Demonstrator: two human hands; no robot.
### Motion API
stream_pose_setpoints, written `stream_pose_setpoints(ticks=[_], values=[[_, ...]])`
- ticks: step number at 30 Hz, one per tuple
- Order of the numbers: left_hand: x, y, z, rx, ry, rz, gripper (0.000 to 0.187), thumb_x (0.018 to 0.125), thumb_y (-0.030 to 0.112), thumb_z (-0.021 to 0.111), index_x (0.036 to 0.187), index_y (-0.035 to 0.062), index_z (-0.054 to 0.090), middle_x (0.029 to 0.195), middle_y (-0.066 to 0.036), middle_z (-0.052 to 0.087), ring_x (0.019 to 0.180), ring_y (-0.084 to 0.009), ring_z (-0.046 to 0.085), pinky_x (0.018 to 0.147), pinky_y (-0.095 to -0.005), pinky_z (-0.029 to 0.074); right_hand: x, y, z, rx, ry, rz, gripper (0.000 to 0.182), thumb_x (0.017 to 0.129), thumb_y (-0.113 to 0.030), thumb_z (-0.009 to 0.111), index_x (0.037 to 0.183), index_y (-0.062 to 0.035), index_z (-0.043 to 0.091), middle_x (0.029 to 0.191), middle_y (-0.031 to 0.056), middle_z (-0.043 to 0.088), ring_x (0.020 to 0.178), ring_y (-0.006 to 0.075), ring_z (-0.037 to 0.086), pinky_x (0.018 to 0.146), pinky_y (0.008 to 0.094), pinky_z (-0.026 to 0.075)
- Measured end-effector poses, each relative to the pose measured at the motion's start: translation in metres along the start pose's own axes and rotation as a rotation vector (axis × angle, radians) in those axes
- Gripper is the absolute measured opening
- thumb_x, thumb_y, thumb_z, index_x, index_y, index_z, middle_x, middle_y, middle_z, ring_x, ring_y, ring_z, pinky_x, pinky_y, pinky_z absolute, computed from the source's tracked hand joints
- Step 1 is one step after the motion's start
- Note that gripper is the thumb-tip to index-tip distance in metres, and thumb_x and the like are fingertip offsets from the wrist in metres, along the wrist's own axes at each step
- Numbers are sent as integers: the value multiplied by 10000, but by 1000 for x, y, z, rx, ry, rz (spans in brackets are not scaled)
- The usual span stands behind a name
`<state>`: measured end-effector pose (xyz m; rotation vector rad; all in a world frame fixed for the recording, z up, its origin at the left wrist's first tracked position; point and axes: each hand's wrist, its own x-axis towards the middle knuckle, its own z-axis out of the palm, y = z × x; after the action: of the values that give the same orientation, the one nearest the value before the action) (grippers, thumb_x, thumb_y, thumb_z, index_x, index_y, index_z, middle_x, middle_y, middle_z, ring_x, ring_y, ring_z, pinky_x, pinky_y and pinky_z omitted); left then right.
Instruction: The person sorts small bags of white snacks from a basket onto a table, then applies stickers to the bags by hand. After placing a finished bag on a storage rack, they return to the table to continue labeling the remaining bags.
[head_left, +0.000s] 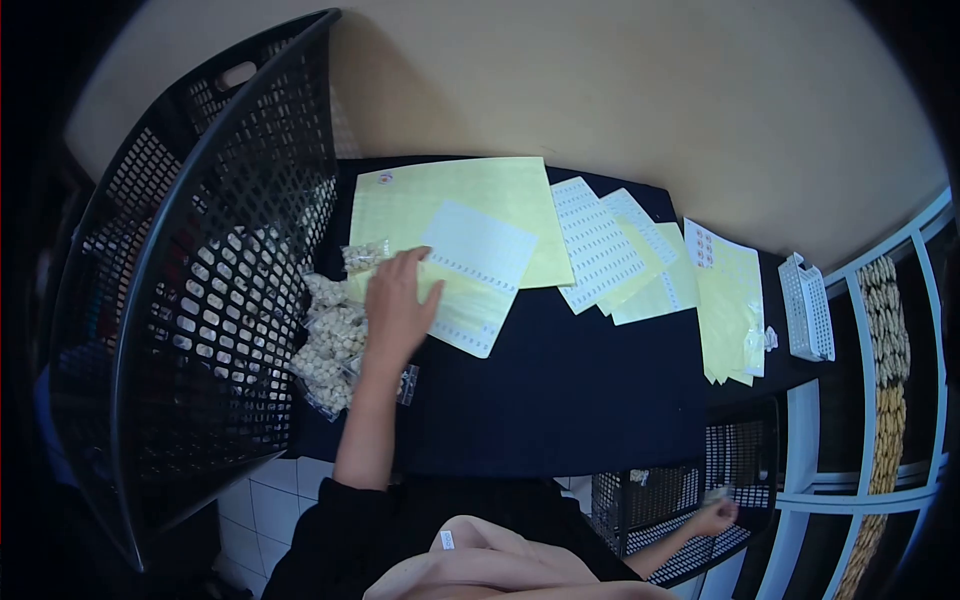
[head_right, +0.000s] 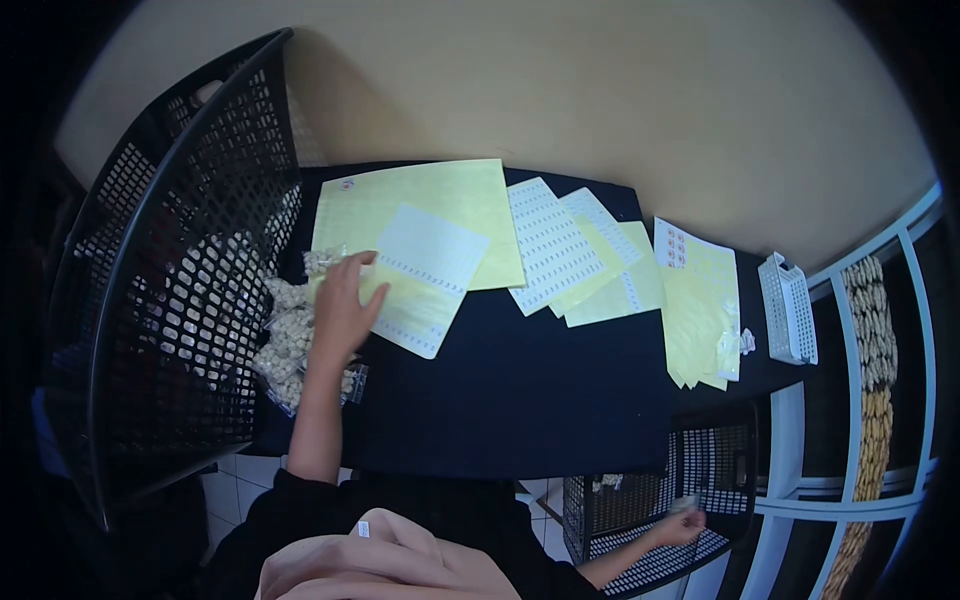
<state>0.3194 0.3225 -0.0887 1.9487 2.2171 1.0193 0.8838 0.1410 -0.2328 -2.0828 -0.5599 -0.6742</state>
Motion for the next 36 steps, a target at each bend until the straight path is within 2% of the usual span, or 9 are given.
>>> stream_pose_setpoints(ticks=[6, 11, 14, 17, 22, 26, 31, 33, 36], values=[[5, -33, 9, 182, -171, -187, 377, 665, 140, 635, 1017, 84, 509, 1025, -85, 518, 982, -263, 472, 801, -374, 409, -120, 83, 17, -326, -680, 389, 237, 671, -187, 537, 792, -5, 629, 808, 148, 628, 727, 296, 602, 689, 348, 470], [7, -42, 16, 132, -129, -236, 308, 678, 111, 616, 971, 124, 521, 989, -62, 521, 979, -263, 476, 766, -368, 436, -121, 82, 40, -618, -923, 440, 218, 648, -158, 580, 815, -38, 653, 859, 118, 634, 786, 242, 605, 741, 300, 463], [7, -40, 16, 143, -101, -222, 255, 699, 97, 591, 944, 125, 526, 941, -64, 527, 939, -266, 496, 748, -370, 444, -100, 79, 44, -383, -864, 569, 233, 647, -114, 583, 860, -42, 647, 881, 106, 632, 818, 215, 600, 756, 302, 459], [9, -34, 10, 67, -72, -194, 202, 742, 91, 550, 943, 97, 528, 920, -85, 543, 871, -288, 522, 731, -369, 443, -55, 20, 34, -91, -311, 346, 259, 710, -147, 629, 911, 13, 596, 879, 114, 623, 793, 217, 602, 716, 291, 479], [11, -8, 3, -912, 98, -156, 169, 861, 132, 447, 980, 25, 504, 855, -51, 546, 764, -121, 525, 673, -236, 432, 18, -164, 13, 493, -16, -80, 174, 795, -51, 551, 948, 32, 547, 913, 128, 600, 815, 186, 588, 724, 277, 480], [-6, 20, 11, -1310, 42, -251, 178, 888, 113, 403, 1001, -1, 478, 862, -20, 510, 781, -47, 477, 667, -184, 412, -23, -303, 15, 914, -257, -176, 114, 787, -3, 552, 896, 30, 542, 850, 84, 567, 766, 143, 540, 694, 238, 448], [-29, 22, 45, -1364, -63, -320, 164, 890, 126, 402, 978, 14, 483, 867, -6, 508, 804, -42, 457, 717, -185, 381, -134, -416, 14, 1126, -1096, -457, 202, 766, -86, 587, 940, 11, 553, 857, 79, 580, 757, 144, 558, 696, 244, 439], [-33, 24, 46, -1314, -76, -297, 162, 888, 123, 402, 979, 16, 483, 874, -10, 513, 806, -44, 460, 718, -186, 382, -172, -430, 17, 1298, -1547, -222, 197, 786, -105, 581, 942, 14, 564, 831, 76, 590, 750, 109, 558, 672, 234, 443], [-37, 21, 45, -1266, -82, -274, 162, 883, 115, 406, 988, 20, 485, 884, -18, 522, 810, -54, 468, 718, -195, 385, -199, -430, 18, 1370, -1622, -185, 149, 785, -85, 589, 868, 34, 556, 773, 58, 589, 706, 78, 552, 641, 219, 449]])
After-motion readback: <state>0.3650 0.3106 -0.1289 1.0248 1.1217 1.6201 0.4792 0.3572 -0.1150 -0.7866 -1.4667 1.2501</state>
